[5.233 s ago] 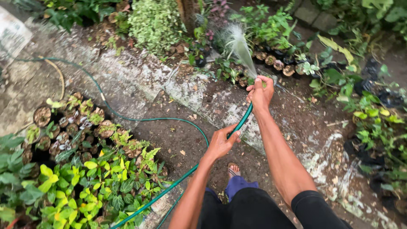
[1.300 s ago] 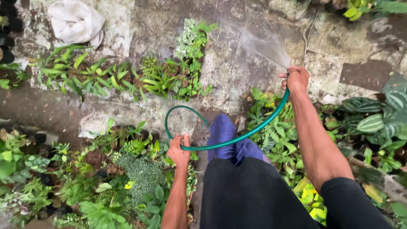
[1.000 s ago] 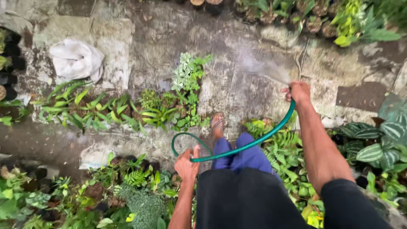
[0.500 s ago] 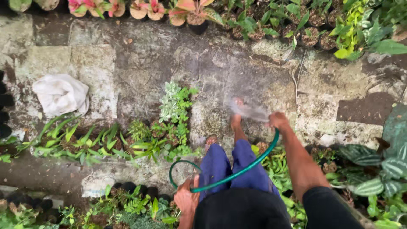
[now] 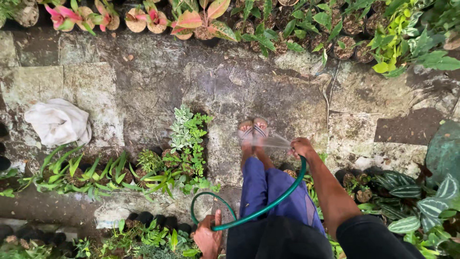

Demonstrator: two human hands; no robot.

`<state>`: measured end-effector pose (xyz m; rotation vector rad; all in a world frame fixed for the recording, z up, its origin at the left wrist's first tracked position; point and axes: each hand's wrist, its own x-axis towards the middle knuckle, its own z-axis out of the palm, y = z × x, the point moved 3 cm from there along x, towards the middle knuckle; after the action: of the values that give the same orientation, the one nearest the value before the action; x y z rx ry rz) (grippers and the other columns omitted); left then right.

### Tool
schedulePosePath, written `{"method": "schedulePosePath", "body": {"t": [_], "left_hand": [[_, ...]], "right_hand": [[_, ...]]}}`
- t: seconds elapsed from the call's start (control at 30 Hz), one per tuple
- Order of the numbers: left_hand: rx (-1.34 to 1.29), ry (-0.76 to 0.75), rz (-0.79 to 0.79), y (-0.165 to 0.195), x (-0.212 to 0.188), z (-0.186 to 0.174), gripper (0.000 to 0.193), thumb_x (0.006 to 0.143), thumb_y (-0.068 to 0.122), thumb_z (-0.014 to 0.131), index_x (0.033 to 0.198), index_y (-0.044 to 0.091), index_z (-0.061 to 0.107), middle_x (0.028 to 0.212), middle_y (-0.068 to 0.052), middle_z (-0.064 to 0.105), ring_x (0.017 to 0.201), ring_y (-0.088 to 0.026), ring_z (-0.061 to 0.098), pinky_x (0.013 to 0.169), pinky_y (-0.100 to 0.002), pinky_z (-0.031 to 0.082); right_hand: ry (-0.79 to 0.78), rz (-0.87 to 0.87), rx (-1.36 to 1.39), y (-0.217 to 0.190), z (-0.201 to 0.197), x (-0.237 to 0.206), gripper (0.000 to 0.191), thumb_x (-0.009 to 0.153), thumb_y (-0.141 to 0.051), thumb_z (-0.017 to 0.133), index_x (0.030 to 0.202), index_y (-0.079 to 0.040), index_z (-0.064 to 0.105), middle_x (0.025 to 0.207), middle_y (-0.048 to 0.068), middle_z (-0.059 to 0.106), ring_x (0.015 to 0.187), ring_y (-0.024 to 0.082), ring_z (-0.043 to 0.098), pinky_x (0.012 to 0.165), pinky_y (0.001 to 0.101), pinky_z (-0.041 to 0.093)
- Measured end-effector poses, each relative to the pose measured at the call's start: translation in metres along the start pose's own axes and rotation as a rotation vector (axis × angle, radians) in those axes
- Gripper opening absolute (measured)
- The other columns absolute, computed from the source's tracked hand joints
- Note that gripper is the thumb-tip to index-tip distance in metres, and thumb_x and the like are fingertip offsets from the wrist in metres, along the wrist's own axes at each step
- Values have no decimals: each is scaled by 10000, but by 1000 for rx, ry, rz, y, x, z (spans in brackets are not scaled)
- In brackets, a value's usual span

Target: The person carries a green hose along a path between rows of potted plants, turns on the water, and sprays water over the potted plants and beds on both sides. They walk along the path, directing the hose stream to different plant groups and repositioning the hose as they go.

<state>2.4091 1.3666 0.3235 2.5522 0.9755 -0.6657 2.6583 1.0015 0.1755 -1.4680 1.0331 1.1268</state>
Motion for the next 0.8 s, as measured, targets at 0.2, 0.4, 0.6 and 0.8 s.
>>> {"method": "schedulePosePath", "body": {"t": [0.2, 0.4, 0.6, 0.8], "left_hand": [[-6, -59, -57, 25, 17, -12, 481, 844, 636, 620, 801, 188, 792, 719, -146, 739, 718, -408, 713, 664, -519, 553], [23, -120, 57, 68, 58, -11, 475, 893, 636, 599, 864, 199, 783, 786, -142, 752, 793, -407, 719, 730, -521, 556], [-150, -143, 41, 120, 66, -14, 335, 908, 514, 644, 976, 214, 775, 901, -142, 769, 877, -403, 725, 774, -521, 550], [-277, -117, -22, 177, 41, 7, 299, 801, 325, 707, 1079, 221, 747, 1048, -124, 763, 996, -373, 716, 847, -501, 558]], "right_hand": [[193, -226, -661, -46, -39, -14, 180, 900, -215, 655, 984, -59, 689, 782, 162, 741, 489, 169, 496, 466, 341, 390], [459, -303, 739, -95, -105, -58, 148, 1023, -117, 490, 1115, -20, 552, 748, 194, 667, 486, 191, 486, 411, 362, 399], [358, -488, 916, -171, -146, -98, 227, 1014, -56, 425, 1212, -87, 530, 862, 179, 674, 541, 162, 481, 434, 329, 413], [195, -666, 704, -249, -174, -129, 148, 1071, -120, 457, 1213, -118, 499, 889, 162, 689, 511, 153, 445, 411, 323, 394]]}}
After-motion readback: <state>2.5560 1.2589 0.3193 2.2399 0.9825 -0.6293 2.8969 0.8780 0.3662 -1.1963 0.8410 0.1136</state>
